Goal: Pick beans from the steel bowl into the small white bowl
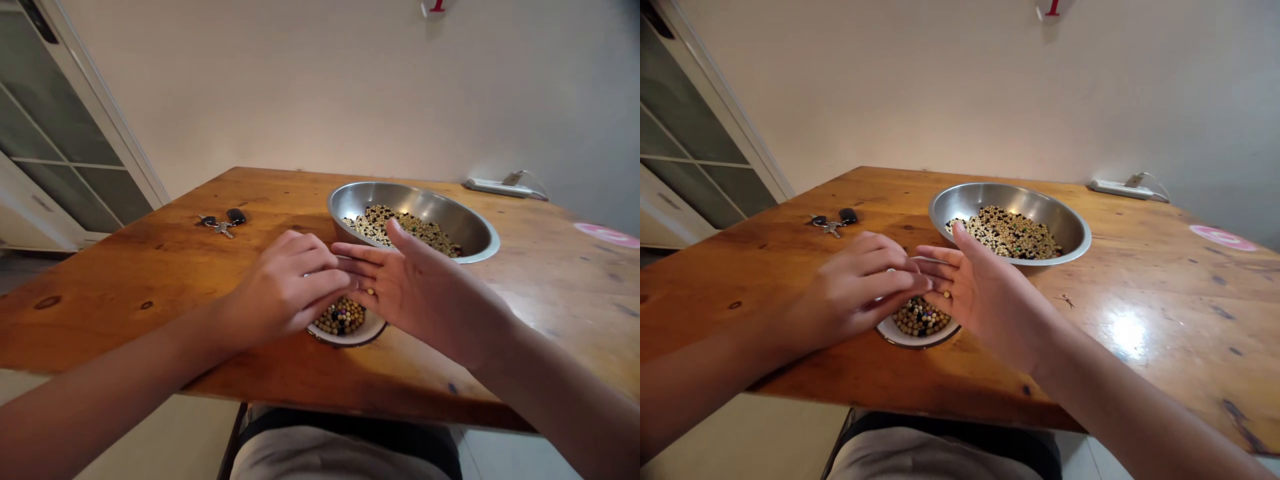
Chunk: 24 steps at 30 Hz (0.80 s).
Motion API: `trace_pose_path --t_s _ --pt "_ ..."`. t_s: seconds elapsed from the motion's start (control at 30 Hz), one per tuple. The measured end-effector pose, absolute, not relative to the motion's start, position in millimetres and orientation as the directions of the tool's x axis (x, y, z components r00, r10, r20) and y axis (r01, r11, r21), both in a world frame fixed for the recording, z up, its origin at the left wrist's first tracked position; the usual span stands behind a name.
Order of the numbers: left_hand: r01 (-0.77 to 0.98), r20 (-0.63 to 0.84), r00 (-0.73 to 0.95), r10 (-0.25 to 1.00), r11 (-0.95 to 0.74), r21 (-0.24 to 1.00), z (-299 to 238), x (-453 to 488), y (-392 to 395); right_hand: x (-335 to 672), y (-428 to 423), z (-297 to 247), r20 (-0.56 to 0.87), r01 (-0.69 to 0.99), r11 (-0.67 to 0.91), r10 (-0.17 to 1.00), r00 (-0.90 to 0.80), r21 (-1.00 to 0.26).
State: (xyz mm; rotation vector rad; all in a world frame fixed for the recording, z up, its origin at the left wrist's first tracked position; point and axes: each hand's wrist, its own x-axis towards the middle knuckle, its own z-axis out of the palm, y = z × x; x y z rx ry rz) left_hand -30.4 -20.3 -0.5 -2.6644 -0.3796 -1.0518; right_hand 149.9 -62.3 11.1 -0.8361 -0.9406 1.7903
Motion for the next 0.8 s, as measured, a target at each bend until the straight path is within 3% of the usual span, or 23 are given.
trace_pose_path --t_s 0.13,0.4,0.63,0.8 --pt "0.328 0.68 0.715 0.165 -0.937 -0.117 -0.5 -30.5 -19.4 150.5 -62.6 11.9 -0.123 -0.346 -0.286 0.898 -0.423 -0.893" --pt "0.35 0.675 0.718 0.171 -0.926 -0.138 -0.6 -30.9 -18.9 148.3 -64.6 11.7 -0.11 -0.392 -0.287 0.903 -0.416 -0.874" --pt "0.313 0.706 0.708 -0.014 -0.89 -0.332 0.2 -30.9 -20.4 149.0 -65.4 10.8 -0.101 -0.383 -0.283 0.896 -0.432 -0.879" --pt "0.326 0.706 0.708 -0.008 -0.884 -0.336 -0.5 -29.8 -20.5 150.1 -64.3 10.6 -0.113 -0.399 -0.314 0.885 -0.452 -0.861"
